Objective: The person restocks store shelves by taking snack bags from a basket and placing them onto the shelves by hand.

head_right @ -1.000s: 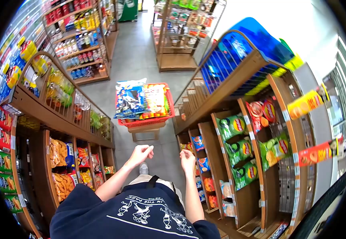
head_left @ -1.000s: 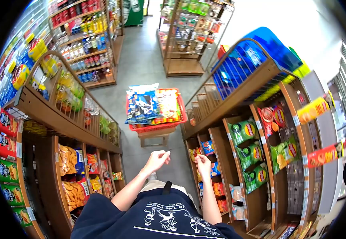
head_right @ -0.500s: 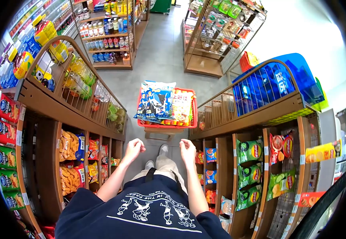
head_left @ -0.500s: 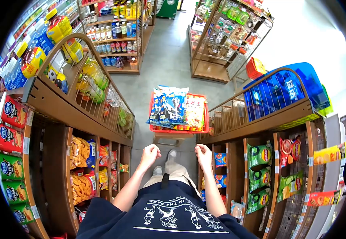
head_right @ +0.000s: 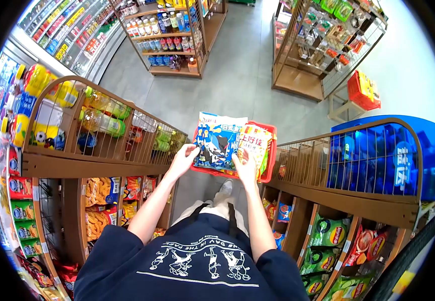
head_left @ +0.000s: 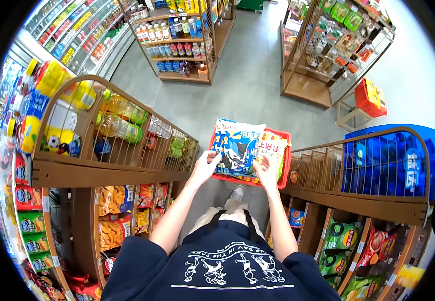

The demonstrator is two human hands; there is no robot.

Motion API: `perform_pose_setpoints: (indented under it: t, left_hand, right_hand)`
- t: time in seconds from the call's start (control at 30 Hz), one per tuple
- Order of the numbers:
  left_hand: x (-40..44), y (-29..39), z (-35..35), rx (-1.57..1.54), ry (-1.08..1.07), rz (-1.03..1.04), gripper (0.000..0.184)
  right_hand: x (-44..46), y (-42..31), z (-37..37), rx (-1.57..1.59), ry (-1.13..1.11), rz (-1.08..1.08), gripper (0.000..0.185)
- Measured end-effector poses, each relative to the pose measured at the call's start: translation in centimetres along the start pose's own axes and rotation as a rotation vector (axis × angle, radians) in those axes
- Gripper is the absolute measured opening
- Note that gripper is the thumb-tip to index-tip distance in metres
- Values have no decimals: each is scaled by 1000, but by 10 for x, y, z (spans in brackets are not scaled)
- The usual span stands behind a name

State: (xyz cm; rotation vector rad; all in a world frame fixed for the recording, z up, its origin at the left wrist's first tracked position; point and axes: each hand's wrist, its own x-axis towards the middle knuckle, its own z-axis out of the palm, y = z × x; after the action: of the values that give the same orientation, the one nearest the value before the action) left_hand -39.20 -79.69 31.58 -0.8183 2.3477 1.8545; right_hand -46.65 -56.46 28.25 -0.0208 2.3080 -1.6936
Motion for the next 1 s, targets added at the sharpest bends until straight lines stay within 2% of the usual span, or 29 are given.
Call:
perform_pose_setpoints:
  t: [0.07,0.13,0.17,0.23,0.27,0.37,0.47,0.57,0.6,0.67,0.8,0.9,0.93,1.0]
  left_hand:
    - [26,-8,12,-37,-30,-79,52]
    - [40,-14,23,-137,-20,-166,65]
    - [46,-22,25,-131,-23,-177,65]
    - [57,-36,32,-156,-59,-186,73]
    - [59,-37,35,-172,-51,-180,75]
    - [58,-28,32,-175,-81,-179,82]
    - [56,-20,29,-188,-120,-135,73]
    - [58,-24,27,-207,-168,-9,63]
    - [57,-19,26,-194,-176,5,62]
    - [51,0,19,-205,-192,18,61]
    - [58,11,12,-258,-244,44,71]
    - [66,47,2,-284,-466,-16,65]
    - [73,39,7,-252,-480,77,60]
    - [78,38,14,-302,-582,86,53]
  right_hand:
    - [26,10,2,-67,-17,2,61]
    - [37,7,4,-54,-85,91,67]
    - [40,5,6,-51,-87,103,67]
    - [47,2,8,252,-248,107,72]
    - [54,30,18,232,-212,45,72]
    - [54,18,14,162,-250,99,70]
    - [52,22,16,123,-232,76,67]
    - [45,26,23,-81,-124,52,79]
    - [42,17,21,-148,-101,78,85]
    - [33,-4,22,-133,-77,55,85]
    - [14,-39,24,-91,88,51,82]
    - [-2,-76,22,-120,198,17,77]
    - [-8,-73,23,-150,241,-46,74]
    - [-22,-76,23,-226,325,-75,75]
